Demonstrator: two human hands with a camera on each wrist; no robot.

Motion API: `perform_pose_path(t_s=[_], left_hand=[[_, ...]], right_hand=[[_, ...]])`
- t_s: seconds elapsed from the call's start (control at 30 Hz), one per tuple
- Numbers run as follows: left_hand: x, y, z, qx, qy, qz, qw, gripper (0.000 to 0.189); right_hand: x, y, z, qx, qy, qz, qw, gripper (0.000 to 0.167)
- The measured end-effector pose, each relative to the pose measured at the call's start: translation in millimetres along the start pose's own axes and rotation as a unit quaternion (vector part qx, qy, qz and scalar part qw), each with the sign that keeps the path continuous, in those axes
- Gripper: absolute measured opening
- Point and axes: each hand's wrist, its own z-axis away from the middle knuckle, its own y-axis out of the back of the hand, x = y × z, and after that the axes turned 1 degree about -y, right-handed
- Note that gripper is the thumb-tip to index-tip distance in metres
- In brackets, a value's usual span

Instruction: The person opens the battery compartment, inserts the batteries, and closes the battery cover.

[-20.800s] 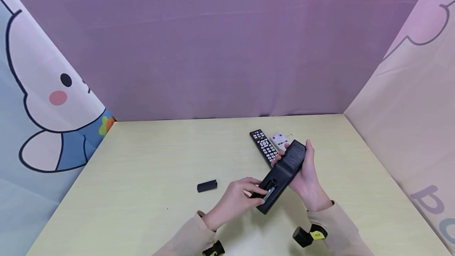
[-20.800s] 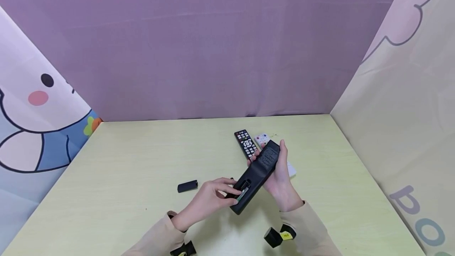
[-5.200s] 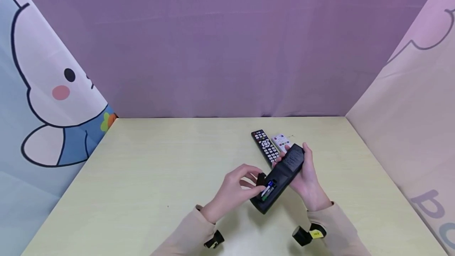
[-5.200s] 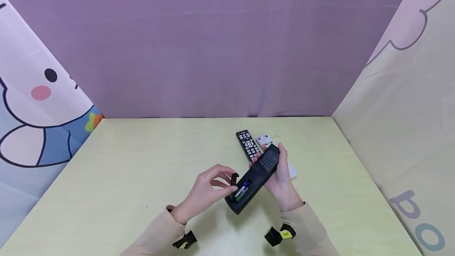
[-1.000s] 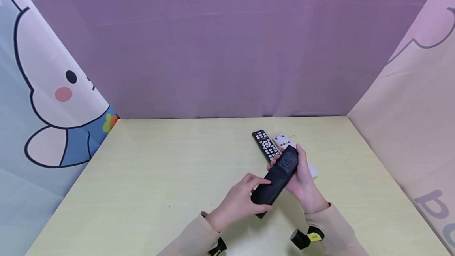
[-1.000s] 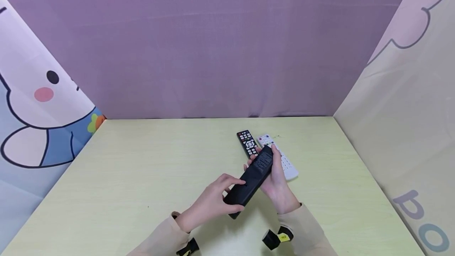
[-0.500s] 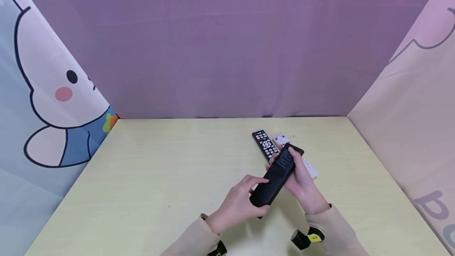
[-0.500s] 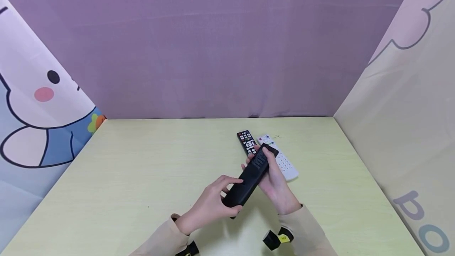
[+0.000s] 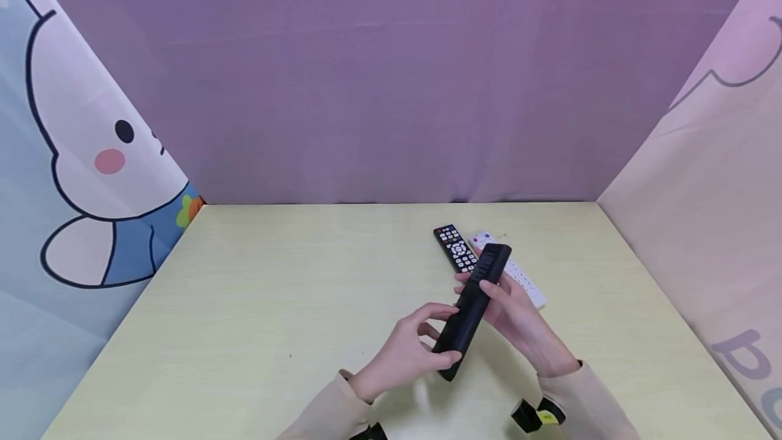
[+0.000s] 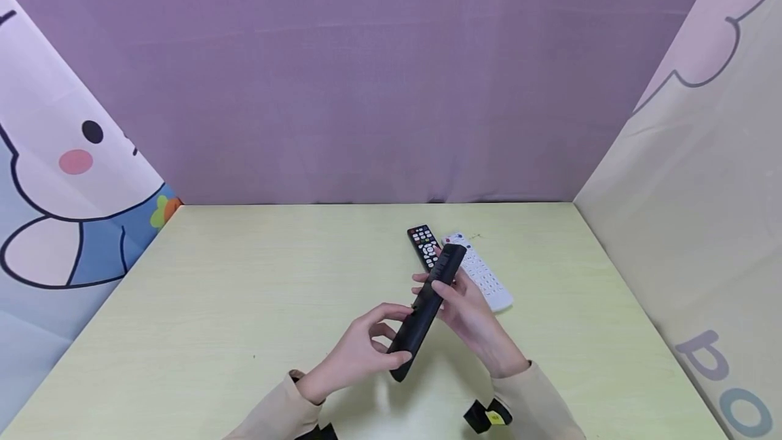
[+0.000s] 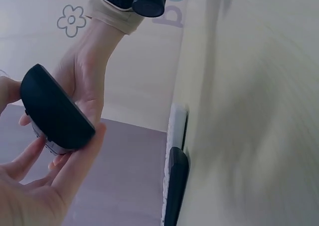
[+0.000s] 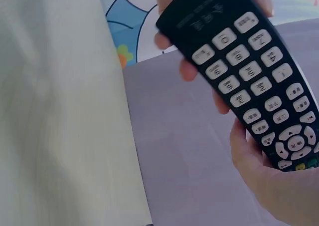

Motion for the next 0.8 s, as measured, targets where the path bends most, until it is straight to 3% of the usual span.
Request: perform_pose_path(t_s=[0.1, 0.27, 0.43, 0.57, 0.7, 0.8], left_hand=[[-1.3, 1.0, 0.6, -0.002, 0.015, 0.019, 0.9997, 0.049], [-7.1, 3.2, 0.4, -0.012, 0.014, 0.042, 0.9989, 0.048], [-11.4, 4.7, -0.2, -0.029, 0.014, 0.059, 0.9977, 0.047], [-13.5, 5.6, 0.8, -0.043, 0.024, 0.037, 0.9981, 0.047], [-16.5, 9.1, 2.4, -0.04, 0.016, -0.016, 0.999, 0.043], [-3.7, 15.2, 7.1, -0.032, 0.004, -0.054, 0.998, 0.036]], right_hand=[[0, -2, 1.7, 0.032, -0.009, 0.055, 0.9979, 0.045], [1, -6, 3.9, 0.062, -0.028, 0.123, 0.9901, 0.054], [2, -7, 4.7, 0.073, -0.037, 0.152, 0.9849, 0.052], [3, -6, 2.5, 0.104, -0.059, 0.179, 0.9765, 0.055], [2, -5, -0.9, 0.126, -0.076, 0.272, 0.9511, 0.064], [1, -3, -2.9, 0.141, -0.087, 0.367, 0.9154, 0.072]])
